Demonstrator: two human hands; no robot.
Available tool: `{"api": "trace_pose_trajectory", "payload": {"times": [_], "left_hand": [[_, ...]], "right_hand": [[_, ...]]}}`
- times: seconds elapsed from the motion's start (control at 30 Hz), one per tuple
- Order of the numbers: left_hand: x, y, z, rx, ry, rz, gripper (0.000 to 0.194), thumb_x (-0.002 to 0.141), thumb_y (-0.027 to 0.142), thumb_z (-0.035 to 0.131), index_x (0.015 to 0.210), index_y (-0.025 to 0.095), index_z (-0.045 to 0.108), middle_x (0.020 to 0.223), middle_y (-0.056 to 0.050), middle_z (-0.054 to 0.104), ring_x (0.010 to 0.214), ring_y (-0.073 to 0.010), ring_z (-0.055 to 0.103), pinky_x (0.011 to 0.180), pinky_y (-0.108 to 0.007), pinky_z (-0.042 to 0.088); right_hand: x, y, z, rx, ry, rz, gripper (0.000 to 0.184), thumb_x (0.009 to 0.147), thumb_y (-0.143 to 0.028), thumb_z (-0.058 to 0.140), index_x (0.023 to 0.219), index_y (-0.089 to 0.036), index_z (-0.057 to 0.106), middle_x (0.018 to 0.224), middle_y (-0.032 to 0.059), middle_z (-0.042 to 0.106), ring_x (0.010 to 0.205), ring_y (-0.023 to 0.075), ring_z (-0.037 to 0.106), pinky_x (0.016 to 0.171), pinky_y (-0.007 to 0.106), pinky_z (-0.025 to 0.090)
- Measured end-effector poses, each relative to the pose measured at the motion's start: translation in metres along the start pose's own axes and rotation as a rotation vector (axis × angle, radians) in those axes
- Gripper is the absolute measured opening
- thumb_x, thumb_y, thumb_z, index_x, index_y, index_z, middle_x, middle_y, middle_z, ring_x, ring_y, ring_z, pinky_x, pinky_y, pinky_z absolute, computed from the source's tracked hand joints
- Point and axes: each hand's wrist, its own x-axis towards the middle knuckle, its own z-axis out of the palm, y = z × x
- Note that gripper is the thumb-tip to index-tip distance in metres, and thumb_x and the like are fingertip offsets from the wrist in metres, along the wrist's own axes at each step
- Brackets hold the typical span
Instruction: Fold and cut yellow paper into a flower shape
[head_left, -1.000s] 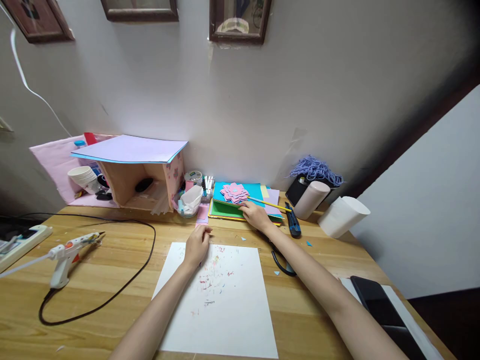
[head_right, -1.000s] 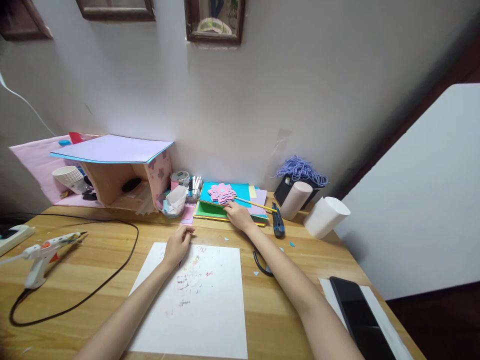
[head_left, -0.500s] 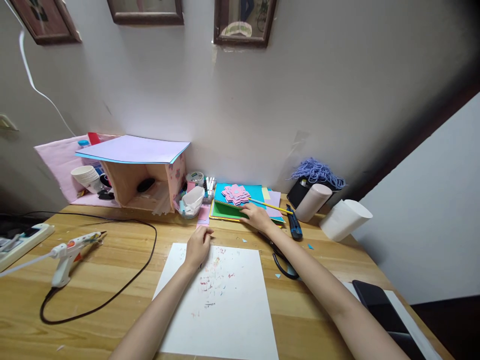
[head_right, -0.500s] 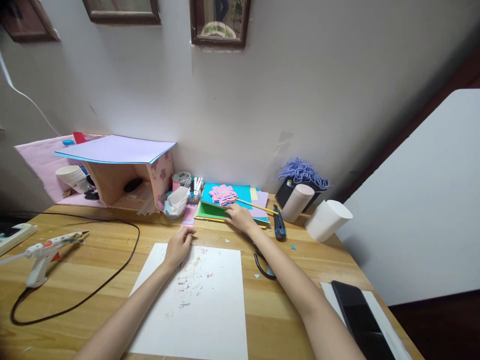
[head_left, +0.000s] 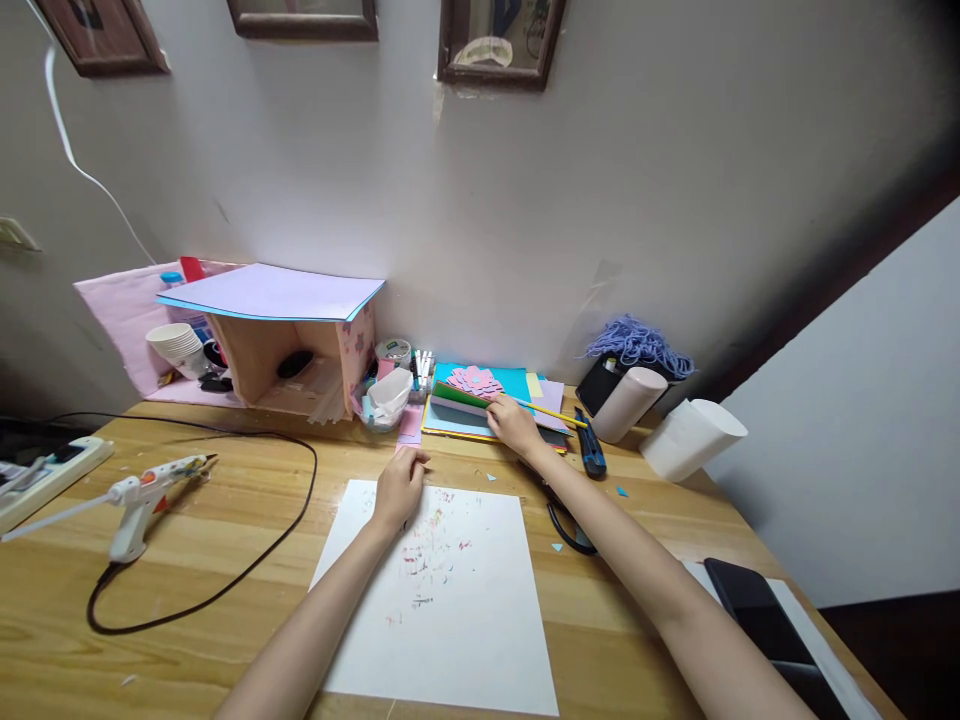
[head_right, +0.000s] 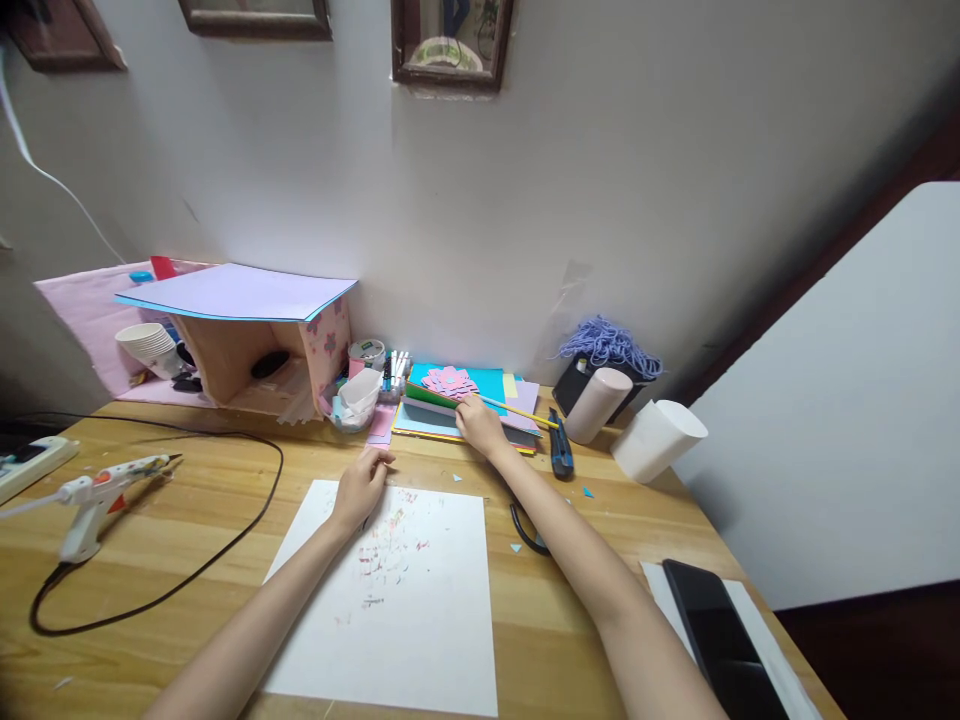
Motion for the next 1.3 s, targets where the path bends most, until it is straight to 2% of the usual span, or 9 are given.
{"api": "trace_pose_trajectory", "payload": {"times": [0.53,0.93,1.3], "left_hand": [[0.0,0.0,0.0,0.002,0.007,0.007,0.021,0.079,0.013,0.037,0.084,0.019,0.056,0.089,-0.003,0.063,0.084,-0.0178,0.059,0.073,-0.03,0.043],[0.0,0.001,0.0,0.015,-0.01,0.012,0.02,0.079,0.014,0.037,0.082,0.02,0.056,0.086,-0.003,0.062,0.081,-0.0169,0.058,0.071,-0.029,0.043],[0.001,0.003,-0.001,0.006,-0.033,-0.008,0.021,0.079,0.014,0.036,0.083,0.02,0.055,0.087,-0.003,0.062,0.081,-0.0168,0.059,0.071,-0.029,0.043]], "right_hand": [[0.006,0.001,-0.006,0.126,0.032,0.137,0.017,0.08,-0.018,0.049,0.075,-0.017,0.066,0.087,0.0093,0.063,0.089,0.0221,0.054,0.075,0.032,0.044],[0.005,0.019,0.003,0.345,-0.071,0.128,0.016,0.078,-0.022,0.054,0.074,-0.02,0.069,0.088,0.0046,0.066,0.083,0.0176,0.059,0.074,0.027,0.044],[0.005,0.028,0.007,0.44,-0.062,0.167,0.023,0.079,-0.024,0.048,0.076,-0.017,0.069,0.08,0.0045,0.068,0.075,0.0161,0.06,0.068,0.026,0.045]]}}
